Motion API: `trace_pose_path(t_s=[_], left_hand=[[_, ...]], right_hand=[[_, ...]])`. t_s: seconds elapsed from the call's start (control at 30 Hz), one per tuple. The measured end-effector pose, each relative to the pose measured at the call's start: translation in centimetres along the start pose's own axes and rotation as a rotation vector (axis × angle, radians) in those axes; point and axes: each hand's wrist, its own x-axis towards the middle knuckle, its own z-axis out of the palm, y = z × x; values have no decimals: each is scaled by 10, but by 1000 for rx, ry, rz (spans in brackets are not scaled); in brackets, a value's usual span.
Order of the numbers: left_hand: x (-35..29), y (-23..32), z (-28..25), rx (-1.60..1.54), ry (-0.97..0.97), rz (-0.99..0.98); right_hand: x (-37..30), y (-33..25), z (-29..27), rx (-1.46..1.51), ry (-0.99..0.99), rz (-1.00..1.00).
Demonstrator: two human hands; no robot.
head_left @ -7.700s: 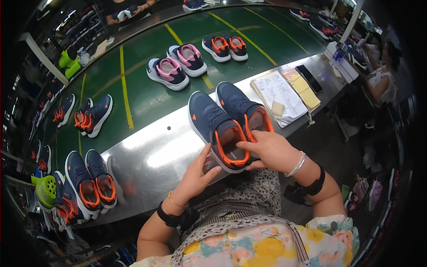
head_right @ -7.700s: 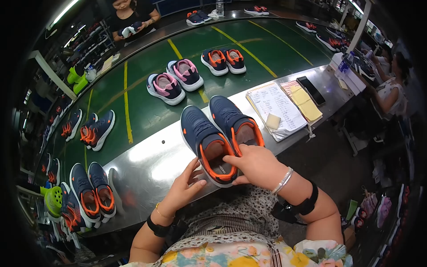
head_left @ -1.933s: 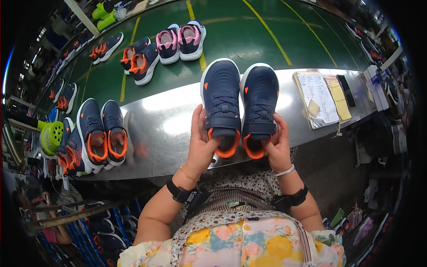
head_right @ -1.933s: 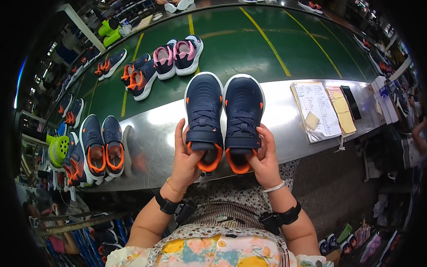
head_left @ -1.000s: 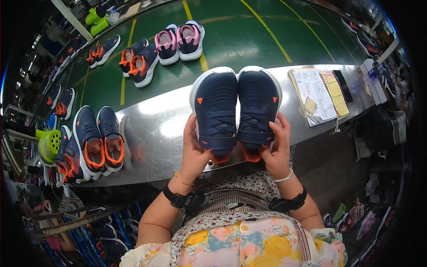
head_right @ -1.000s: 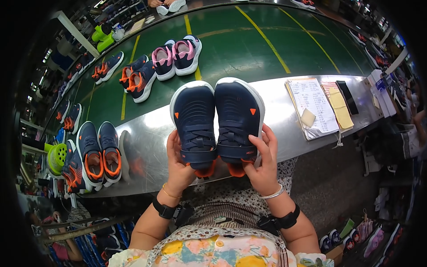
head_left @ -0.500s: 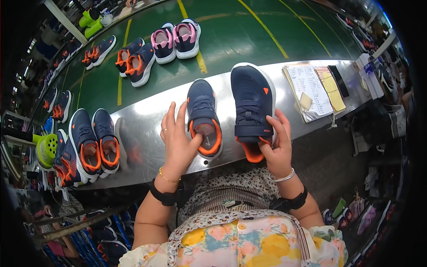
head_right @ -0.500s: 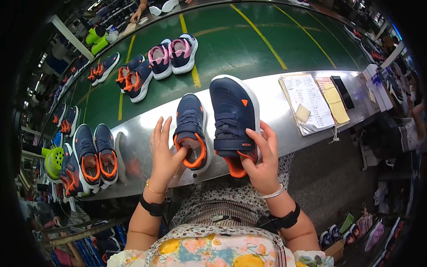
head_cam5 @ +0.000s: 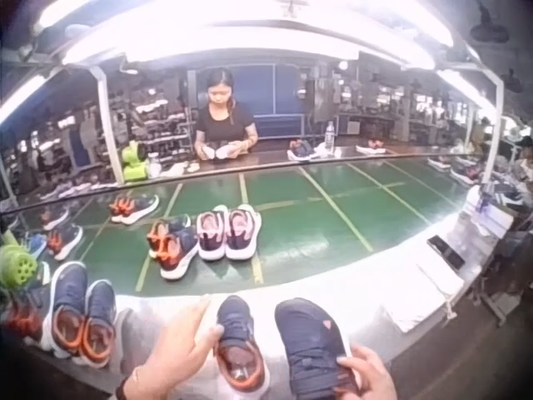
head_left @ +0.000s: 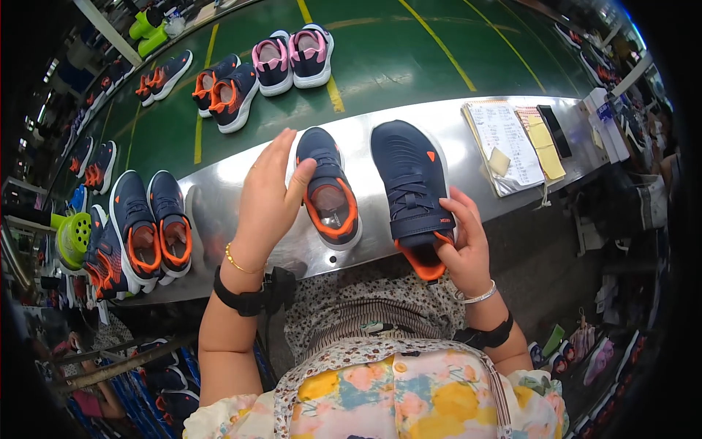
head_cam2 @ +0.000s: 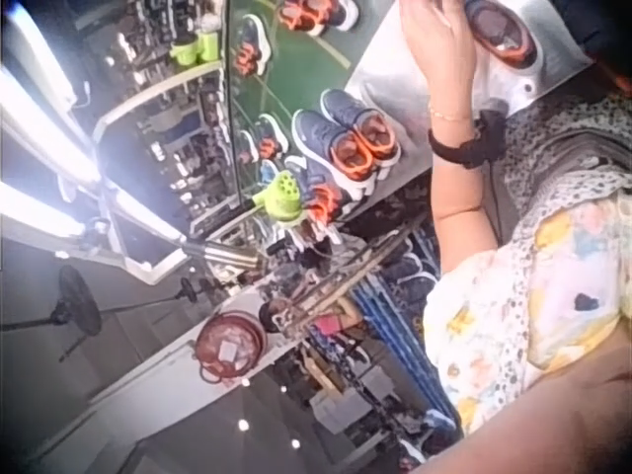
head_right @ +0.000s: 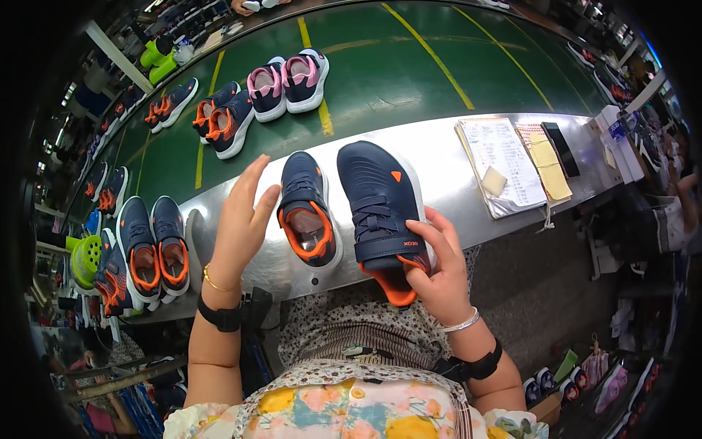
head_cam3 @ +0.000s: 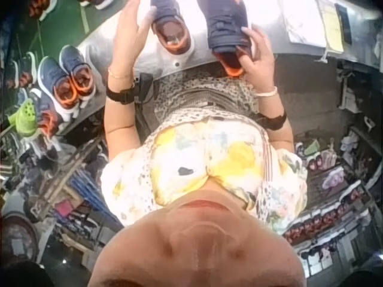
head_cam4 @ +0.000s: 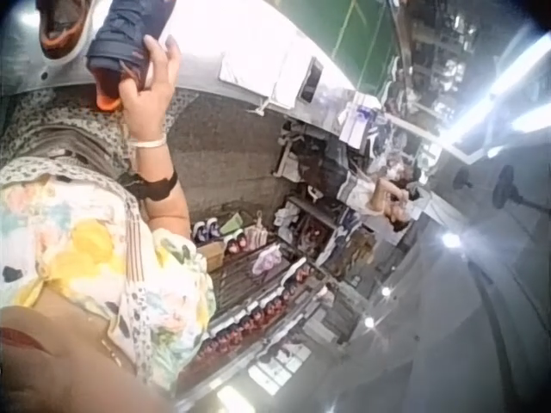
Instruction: Checking manufactured shoes for defects and quality standards on a production line.
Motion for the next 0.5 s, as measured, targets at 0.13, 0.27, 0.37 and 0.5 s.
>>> trace_pose_path(t_s=[0.13,0.27,0.37,0.5], left_hand=[[-29,2,26,-283,-109,-203],[-31,2,35,-424,-3,-355],[-32,12,32,-11,90,37],[-32,40,41,317,-52,284]], right_hand=[[16,-6,-7,-943,25,-274],[22,-1,-11,-950,-75,-135],[25,9,-25,-718,-78,-120],[34,29,-42,-299,58,229]])
